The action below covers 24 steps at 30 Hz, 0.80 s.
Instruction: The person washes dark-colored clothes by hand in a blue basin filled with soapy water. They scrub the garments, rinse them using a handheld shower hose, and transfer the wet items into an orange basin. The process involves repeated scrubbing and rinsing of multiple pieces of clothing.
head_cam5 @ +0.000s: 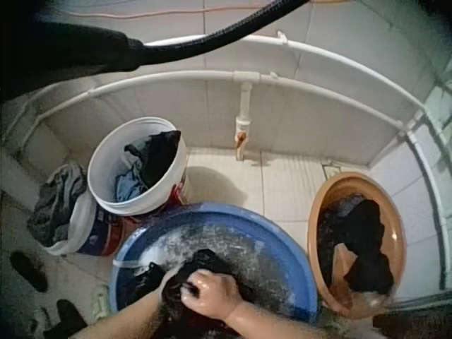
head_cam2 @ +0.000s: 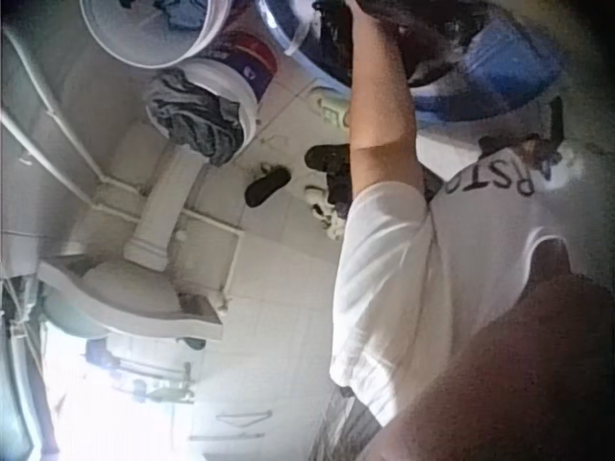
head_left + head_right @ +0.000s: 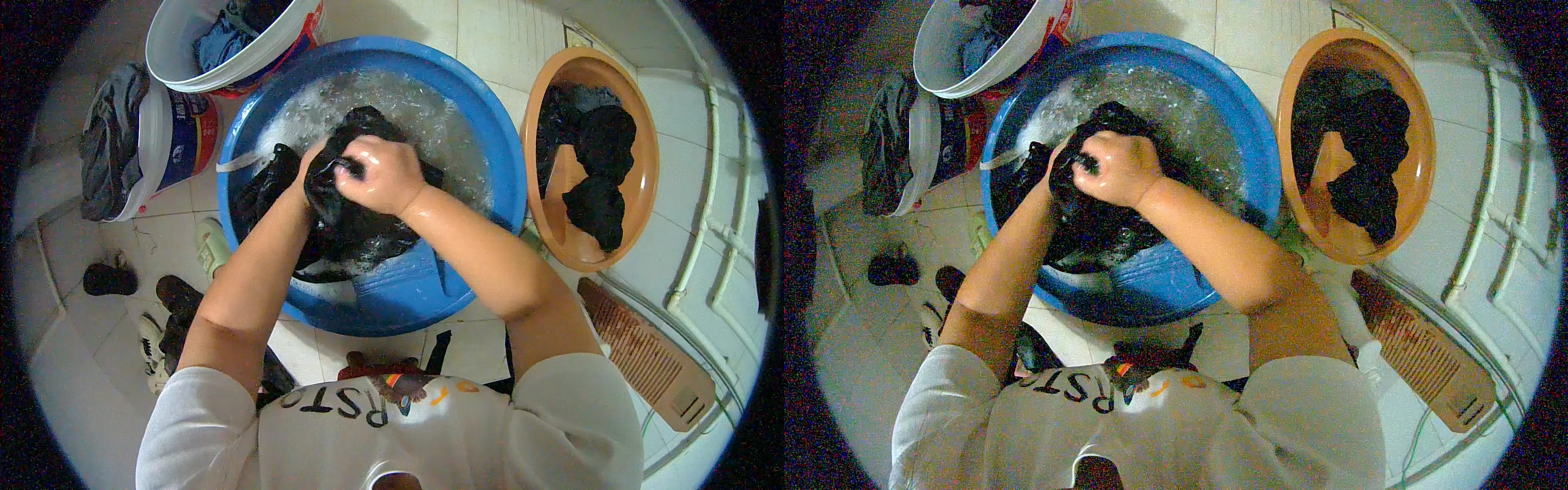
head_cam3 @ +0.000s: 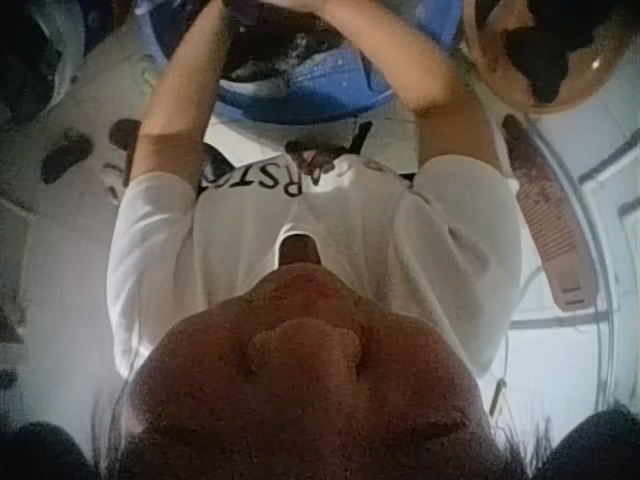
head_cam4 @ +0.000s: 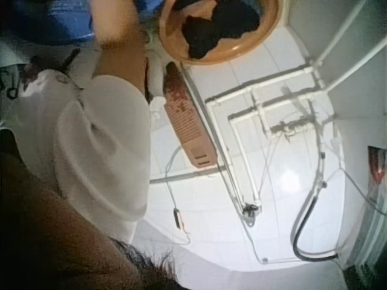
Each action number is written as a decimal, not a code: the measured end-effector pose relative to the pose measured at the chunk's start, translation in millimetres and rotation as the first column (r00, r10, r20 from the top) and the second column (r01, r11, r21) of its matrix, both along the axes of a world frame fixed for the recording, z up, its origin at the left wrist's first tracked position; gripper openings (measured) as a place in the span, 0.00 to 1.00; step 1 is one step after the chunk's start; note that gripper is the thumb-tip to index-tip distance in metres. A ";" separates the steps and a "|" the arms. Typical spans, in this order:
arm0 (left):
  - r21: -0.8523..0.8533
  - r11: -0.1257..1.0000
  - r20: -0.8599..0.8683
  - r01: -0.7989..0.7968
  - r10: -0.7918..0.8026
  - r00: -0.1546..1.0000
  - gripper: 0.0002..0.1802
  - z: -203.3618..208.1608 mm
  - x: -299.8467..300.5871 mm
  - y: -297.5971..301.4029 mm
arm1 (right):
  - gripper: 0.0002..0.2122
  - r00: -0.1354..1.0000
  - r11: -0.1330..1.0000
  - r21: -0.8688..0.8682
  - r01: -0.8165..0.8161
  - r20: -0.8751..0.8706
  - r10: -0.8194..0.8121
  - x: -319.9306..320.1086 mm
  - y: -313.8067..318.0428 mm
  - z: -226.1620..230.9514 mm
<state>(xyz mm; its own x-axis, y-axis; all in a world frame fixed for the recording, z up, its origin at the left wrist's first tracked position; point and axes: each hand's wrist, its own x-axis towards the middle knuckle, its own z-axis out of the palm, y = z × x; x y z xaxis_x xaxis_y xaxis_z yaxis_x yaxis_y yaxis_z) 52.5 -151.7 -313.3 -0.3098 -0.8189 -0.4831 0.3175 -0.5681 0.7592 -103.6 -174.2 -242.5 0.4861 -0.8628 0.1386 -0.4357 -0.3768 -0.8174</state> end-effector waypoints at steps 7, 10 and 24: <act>-0.065 0.941 0.920 0.331 -0.071 0.385 0.37 68.2 -26.4 18.2 | 0.17 0.773 0.926 0.204 0.317 -0.621 -0.128 -84.9 -34.8 -5.8; 0.051 0.693 0.996 0.719 0.020 -0.090 0.42 87.7 -29.6 48.7 | 0.18 0.633 0.913 0.361 0.191 -0.756 0.166 -109.7 -28.2 -2.1; 0.291 0.638 0.942 0.713 -0.322 -0.096 0.30 17.1 -31.1 24.6 | 0.28 0.620 0.932 0.078 -0.353 -0.727 0.296 -47.9 2.7 -26.4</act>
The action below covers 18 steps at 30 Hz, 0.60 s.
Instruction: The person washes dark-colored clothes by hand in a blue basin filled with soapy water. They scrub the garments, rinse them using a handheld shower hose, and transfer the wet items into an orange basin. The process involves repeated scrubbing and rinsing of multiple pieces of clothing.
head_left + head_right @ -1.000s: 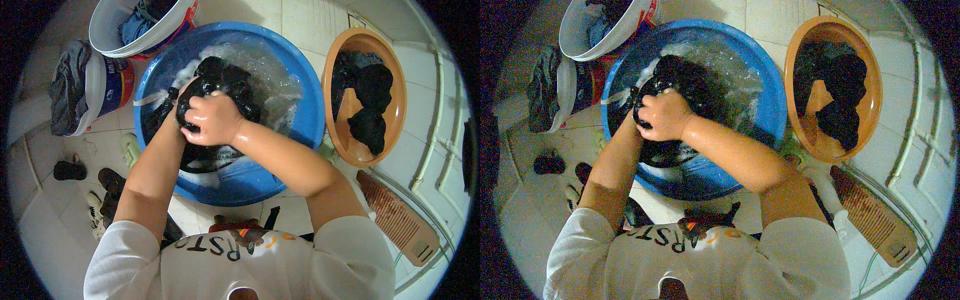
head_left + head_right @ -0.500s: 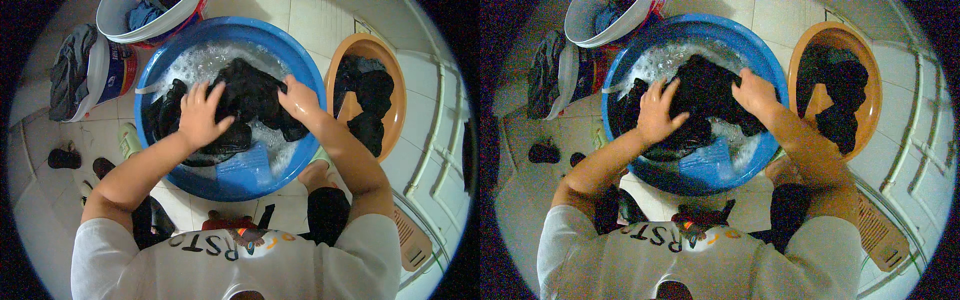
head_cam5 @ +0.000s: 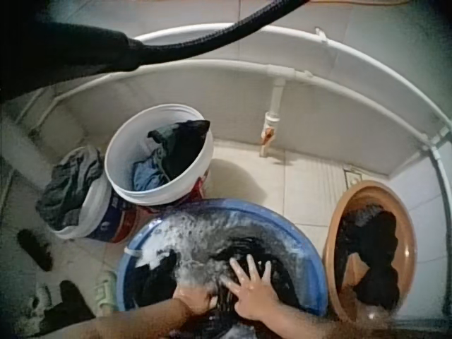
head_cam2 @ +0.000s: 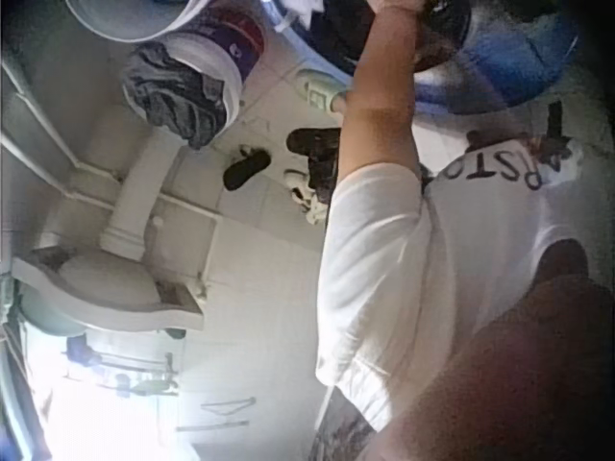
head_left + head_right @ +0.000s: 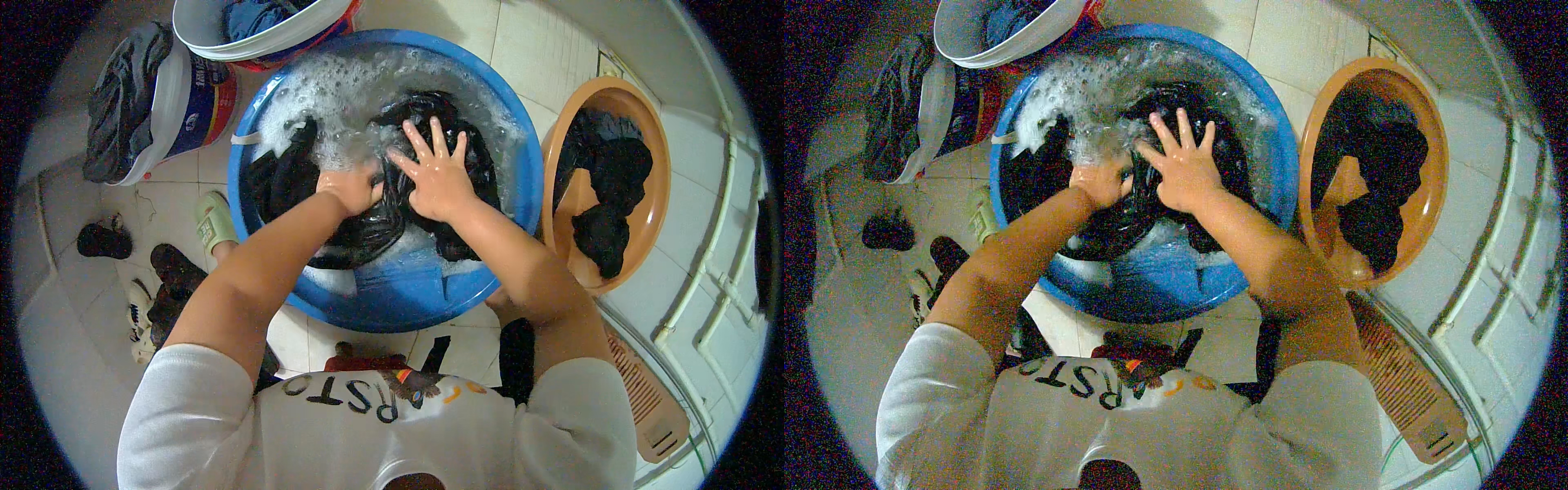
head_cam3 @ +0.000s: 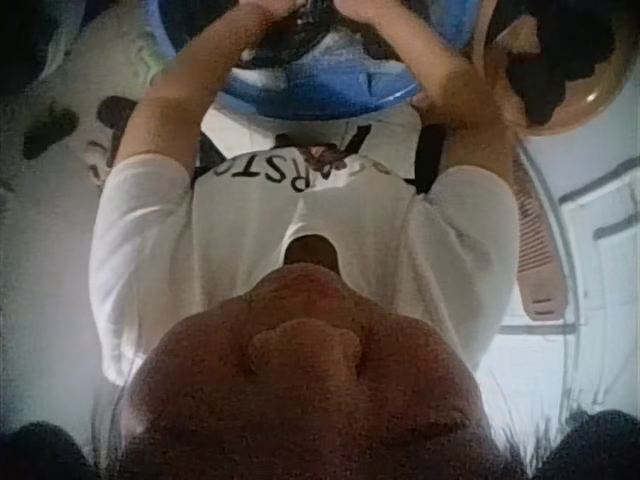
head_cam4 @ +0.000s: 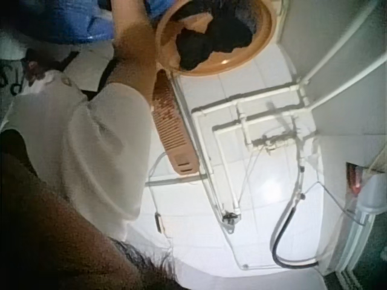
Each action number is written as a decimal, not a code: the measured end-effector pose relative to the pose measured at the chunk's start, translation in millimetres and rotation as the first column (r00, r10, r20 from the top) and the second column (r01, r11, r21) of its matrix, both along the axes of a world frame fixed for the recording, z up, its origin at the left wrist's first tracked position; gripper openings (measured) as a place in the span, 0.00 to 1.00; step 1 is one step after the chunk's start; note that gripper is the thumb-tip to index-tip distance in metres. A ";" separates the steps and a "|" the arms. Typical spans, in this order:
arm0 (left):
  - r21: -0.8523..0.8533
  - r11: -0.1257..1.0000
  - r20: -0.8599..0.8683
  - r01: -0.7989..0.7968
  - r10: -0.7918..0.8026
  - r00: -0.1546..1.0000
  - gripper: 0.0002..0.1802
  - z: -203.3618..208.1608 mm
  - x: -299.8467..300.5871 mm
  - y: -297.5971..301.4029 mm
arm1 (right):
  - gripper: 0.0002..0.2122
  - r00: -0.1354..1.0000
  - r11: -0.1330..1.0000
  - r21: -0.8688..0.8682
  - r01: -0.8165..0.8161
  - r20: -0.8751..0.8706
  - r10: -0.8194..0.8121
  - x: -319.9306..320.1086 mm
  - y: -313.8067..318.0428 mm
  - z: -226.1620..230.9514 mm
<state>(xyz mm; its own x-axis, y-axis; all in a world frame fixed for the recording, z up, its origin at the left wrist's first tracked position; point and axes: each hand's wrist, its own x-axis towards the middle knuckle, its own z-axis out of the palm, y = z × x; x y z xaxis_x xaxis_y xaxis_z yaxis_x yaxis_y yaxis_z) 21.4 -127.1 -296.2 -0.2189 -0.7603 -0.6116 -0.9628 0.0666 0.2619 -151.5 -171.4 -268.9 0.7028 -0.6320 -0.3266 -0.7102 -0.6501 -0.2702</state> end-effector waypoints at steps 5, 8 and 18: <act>0.162 0.983 -0.376 0.088 -0.021 0.926 0.38 -89.3 33.2 -17.9 | 0.24 0.958 0.962 0.241 0.126 -0.281 -0.055 7.2 -32.7 -22.7; 0.299 0.932 -0.277 0.204 -0.120 0.953 0.40 -72.6 28.0 -49.4 | 0.21 0.909 0.865 0.386 0.322 -0.382 -0.167 2.4 -46.3 -25.5; -0.126 0.875 0.099 0.467 -0.457 0.884 0.62 63.0 72.5 -0.8 | 0.30 0.944 0.943 0.294 0.156 -0.325 -0.055 -33.9 -17.0 16.4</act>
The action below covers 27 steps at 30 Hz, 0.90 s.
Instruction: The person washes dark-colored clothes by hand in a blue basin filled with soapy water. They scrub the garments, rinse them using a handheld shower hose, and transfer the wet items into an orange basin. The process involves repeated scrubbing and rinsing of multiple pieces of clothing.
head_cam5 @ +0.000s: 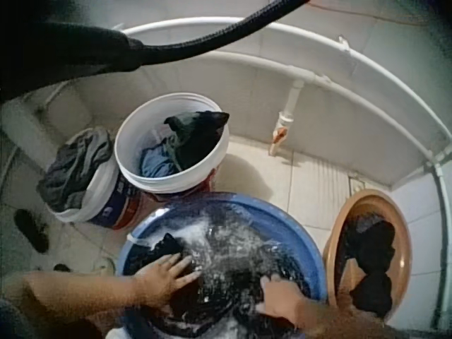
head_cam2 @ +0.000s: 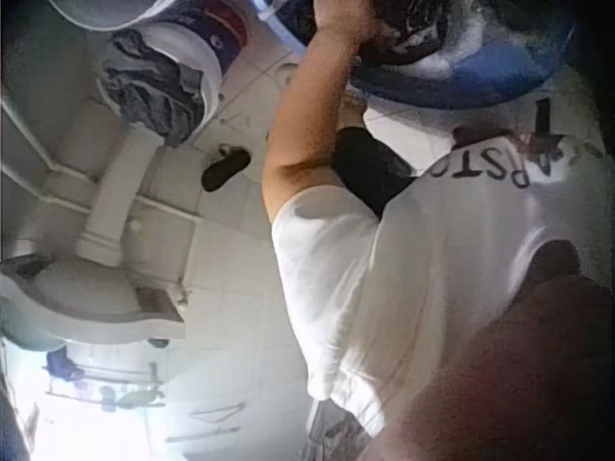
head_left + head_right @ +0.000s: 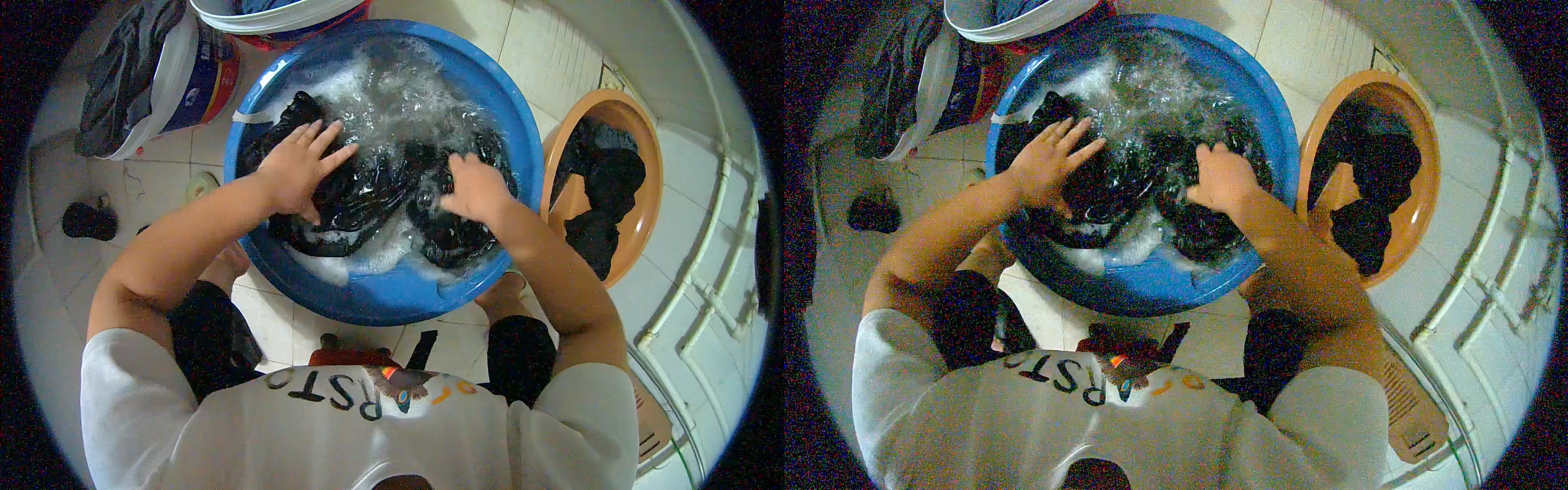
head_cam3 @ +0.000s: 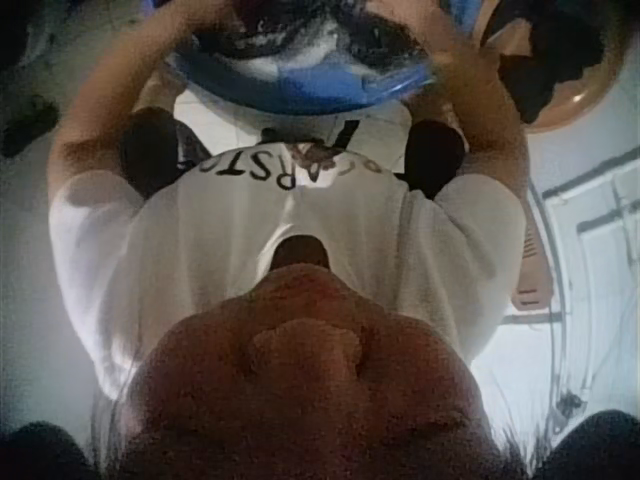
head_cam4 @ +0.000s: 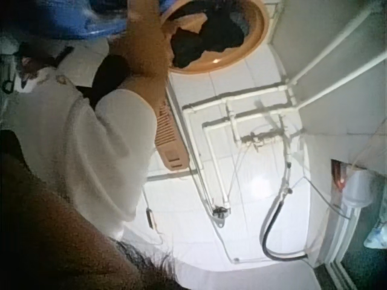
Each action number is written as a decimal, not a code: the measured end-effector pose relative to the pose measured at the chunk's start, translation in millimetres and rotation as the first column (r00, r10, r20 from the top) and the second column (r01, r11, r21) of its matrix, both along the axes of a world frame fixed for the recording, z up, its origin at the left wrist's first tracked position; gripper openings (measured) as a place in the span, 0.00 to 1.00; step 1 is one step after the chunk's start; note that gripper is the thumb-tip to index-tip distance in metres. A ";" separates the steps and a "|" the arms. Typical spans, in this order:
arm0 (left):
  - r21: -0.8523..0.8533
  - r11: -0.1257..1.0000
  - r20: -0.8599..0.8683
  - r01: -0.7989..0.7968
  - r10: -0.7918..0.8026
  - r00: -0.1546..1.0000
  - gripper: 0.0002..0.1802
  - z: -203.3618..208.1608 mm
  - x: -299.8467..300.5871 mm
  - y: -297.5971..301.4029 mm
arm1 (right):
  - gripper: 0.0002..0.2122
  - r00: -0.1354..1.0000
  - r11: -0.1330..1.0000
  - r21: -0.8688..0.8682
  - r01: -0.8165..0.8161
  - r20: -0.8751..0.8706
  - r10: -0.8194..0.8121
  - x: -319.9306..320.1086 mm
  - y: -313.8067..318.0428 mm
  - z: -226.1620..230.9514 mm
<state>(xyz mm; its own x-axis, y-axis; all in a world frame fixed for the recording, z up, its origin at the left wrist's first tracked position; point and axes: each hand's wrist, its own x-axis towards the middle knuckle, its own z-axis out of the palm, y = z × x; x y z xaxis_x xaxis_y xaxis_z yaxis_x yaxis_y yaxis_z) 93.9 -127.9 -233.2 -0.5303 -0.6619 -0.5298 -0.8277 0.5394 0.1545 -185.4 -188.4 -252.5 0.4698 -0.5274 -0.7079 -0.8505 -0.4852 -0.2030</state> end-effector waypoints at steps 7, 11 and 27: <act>0.280 0.873 -0.082 -0.398 0.435 0.897 0.35 17.6 9.3 -6.1 | 0.32 0.915 0.908 0.114 -0.403 0.013 0.404 33.9 -33.4 53.0; 0.618 0.707 -0.510 -0.345 0.694 0.508 0.29 23.7 11.6 -16.2 | 0.29 0.835 0.892 -0.447 -0.069 0.464 0.297 56.5 -35.8 -12.6; -0.103 0.833 -0.390 -0.544 0.469 0.792 0.37 -21.9 -20.4 -17.5 | 0.29 0.980 0.982 0.056 0.183 -0.092 -0.177 -2.5 -48.0 6.4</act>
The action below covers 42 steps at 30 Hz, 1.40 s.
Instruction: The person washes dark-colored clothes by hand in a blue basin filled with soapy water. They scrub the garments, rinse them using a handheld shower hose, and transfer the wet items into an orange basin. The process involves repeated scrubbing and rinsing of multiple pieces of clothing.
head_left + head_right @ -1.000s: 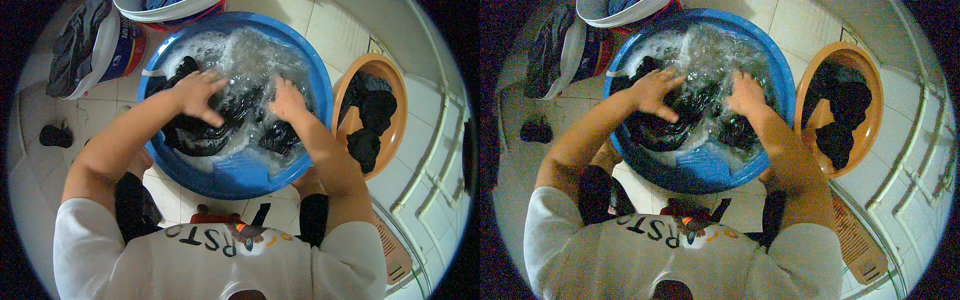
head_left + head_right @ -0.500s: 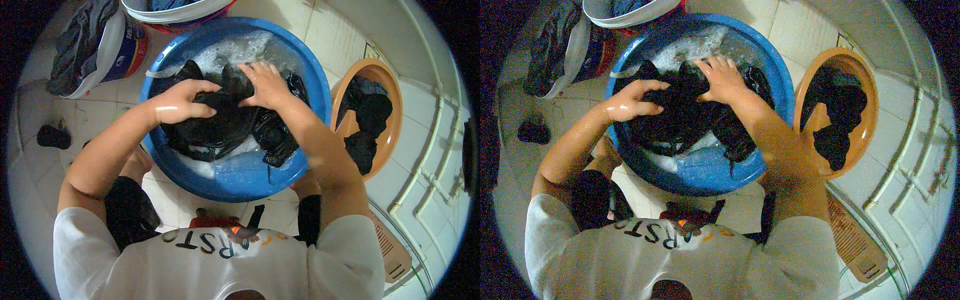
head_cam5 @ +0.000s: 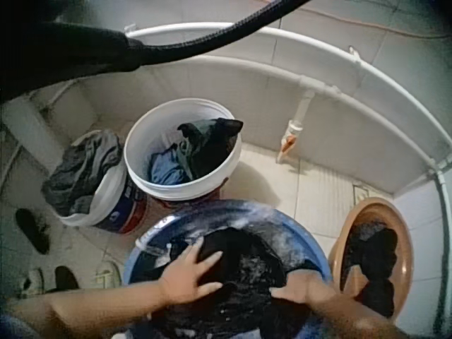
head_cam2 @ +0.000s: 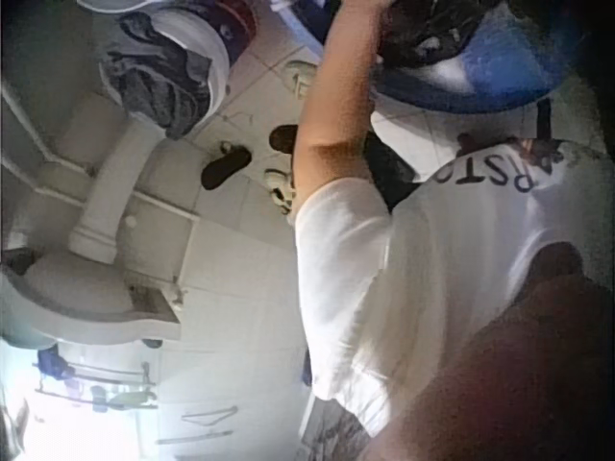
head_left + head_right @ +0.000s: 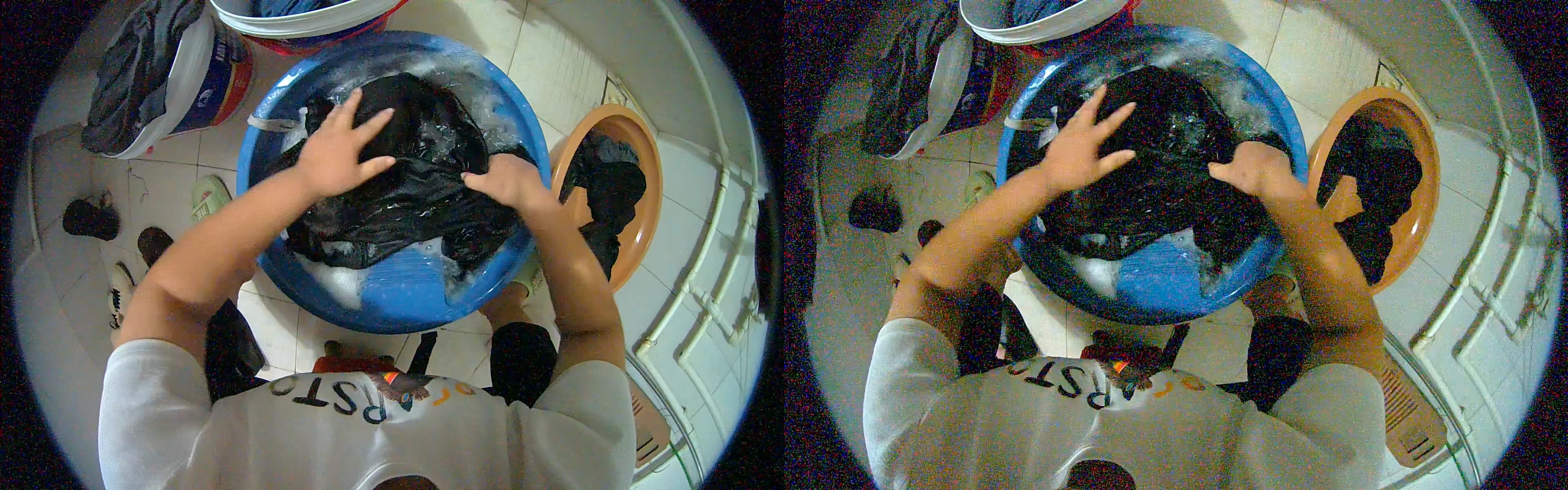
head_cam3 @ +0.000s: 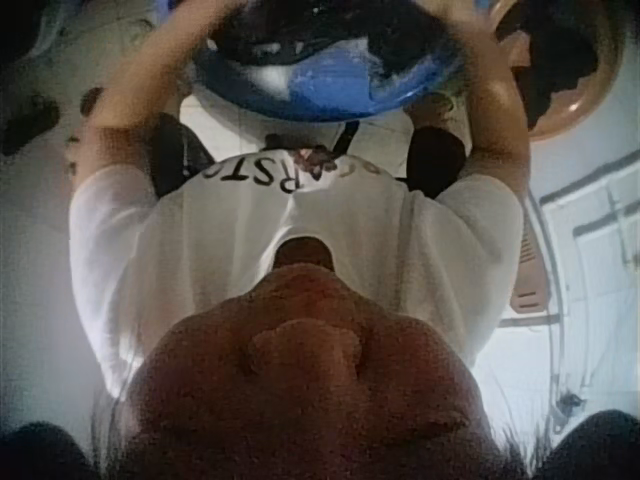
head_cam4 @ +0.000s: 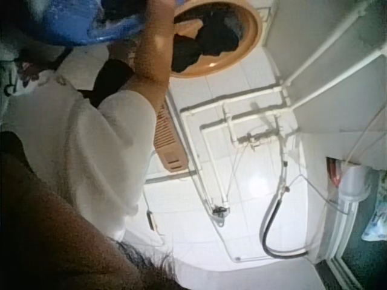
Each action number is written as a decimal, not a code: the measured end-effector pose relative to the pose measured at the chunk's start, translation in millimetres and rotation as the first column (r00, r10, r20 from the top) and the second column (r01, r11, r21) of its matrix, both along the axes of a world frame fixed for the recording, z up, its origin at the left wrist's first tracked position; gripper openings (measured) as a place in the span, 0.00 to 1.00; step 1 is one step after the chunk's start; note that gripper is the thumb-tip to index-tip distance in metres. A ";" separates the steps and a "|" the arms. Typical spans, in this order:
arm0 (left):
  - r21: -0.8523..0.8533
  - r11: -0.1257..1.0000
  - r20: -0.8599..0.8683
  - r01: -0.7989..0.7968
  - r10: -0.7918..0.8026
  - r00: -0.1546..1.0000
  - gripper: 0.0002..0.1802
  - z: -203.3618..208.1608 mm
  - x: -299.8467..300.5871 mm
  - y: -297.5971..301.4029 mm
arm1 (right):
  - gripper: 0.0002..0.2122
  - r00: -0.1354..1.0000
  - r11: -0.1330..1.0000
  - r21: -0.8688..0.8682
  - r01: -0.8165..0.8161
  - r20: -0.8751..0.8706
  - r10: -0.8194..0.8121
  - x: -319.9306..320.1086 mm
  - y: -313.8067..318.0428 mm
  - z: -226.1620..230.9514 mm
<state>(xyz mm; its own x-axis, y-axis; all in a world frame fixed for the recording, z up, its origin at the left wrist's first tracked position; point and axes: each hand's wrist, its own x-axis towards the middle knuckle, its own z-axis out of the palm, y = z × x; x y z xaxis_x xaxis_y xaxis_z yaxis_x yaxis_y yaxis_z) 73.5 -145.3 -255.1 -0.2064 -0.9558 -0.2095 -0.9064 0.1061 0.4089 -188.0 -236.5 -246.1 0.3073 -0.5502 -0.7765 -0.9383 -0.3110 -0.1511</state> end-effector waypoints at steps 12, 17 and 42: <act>0.496 0.864 0.304 -0.084 -0.081 0.949 0.34 -99.0 -21.3 -22.2 | 0.31 0.962 0.988 -0.153 0.000 0.269 0.041 60.0 22.9 -55.0; 0.677 0.734 -0.138 0.060 0.047 0.989 0.24 -127.8 17.7 -59.9 | 0.24 0.941 0.987 0.153 0.057 0.322 -0.104 39.9 -9.6 -110.8; 0.769 0.495 -0.282 -0.405 0.830 0.481 0.32 21.0 -3.7 -7.1 | 0.09 0.692 0.800 -0.457 0.389 0.718 0.074 63.8 12.7 -50.5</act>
<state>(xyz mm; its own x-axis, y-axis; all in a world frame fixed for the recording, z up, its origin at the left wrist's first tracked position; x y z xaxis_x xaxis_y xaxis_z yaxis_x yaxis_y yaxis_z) 69.8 -152.4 -234.0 0.1246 -0.5911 -0.7969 -0.1609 -0.8046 0.5717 -124.2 -223.8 -296.6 0.4712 -0.8796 0.0644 -0.6783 -0.4081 -0.6110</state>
